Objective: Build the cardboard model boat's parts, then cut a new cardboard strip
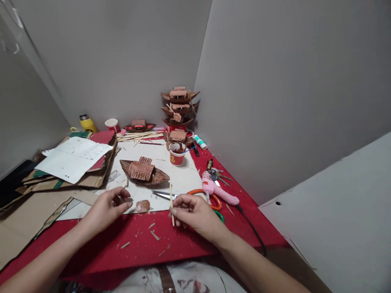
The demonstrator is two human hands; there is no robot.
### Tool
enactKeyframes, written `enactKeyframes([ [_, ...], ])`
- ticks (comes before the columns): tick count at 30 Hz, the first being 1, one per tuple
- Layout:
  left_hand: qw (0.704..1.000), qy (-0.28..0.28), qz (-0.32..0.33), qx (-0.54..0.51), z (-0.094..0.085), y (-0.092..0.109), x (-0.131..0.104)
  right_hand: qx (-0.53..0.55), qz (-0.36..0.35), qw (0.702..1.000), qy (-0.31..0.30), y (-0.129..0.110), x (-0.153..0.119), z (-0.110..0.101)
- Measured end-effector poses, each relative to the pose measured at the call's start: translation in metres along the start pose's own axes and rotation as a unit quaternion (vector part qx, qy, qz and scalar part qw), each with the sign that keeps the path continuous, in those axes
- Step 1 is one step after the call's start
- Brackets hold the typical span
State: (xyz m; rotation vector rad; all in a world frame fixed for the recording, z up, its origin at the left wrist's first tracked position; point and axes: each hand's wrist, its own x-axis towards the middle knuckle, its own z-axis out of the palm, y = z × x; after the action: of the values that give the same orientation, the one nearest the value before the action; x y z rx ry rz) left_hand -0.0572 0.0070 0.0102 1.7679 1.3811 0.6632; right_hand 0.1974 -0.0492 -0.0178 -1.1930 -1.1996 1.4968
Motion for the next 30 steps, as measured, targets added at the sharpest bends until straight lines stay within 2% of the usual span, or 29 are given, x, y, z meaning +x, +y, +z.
enactKeyframes([
  [3, 0.993, -0.023, 0.051, 0.099, 0.006, -0.007, -0.004, -0.004, -0.001, 1.0, -0.009, 0.001, 0.001, 0.005],
  [6, 0.975, -0.057, 0.094, 0.192, 0.011, -0.003, -0.004, -0.003, 0.001, 1.0, -0.016, 0.002, 0.001, 0.007],
  [12, 0.945, -0.11, 0.103, 0.292, 0.014, 0.004, 0.006, 0.03, 0.048, 0.998, -0.042, 0.004, 0.001, 0.007],
  [20, 0.941, -0.132, 0.108, 0.293, 0.017, 0.003, 0.013, 0.087, 0.06, 0.993, -0.06, 0.005, 0.001, 0.003],
  [30, 0.964, -0.108, 0.107, 0.22, 0.014, -0.002, 0.013, 0.149, 0.06, 0.984, -0.072, 0.009, 0.004, 0.001],
])
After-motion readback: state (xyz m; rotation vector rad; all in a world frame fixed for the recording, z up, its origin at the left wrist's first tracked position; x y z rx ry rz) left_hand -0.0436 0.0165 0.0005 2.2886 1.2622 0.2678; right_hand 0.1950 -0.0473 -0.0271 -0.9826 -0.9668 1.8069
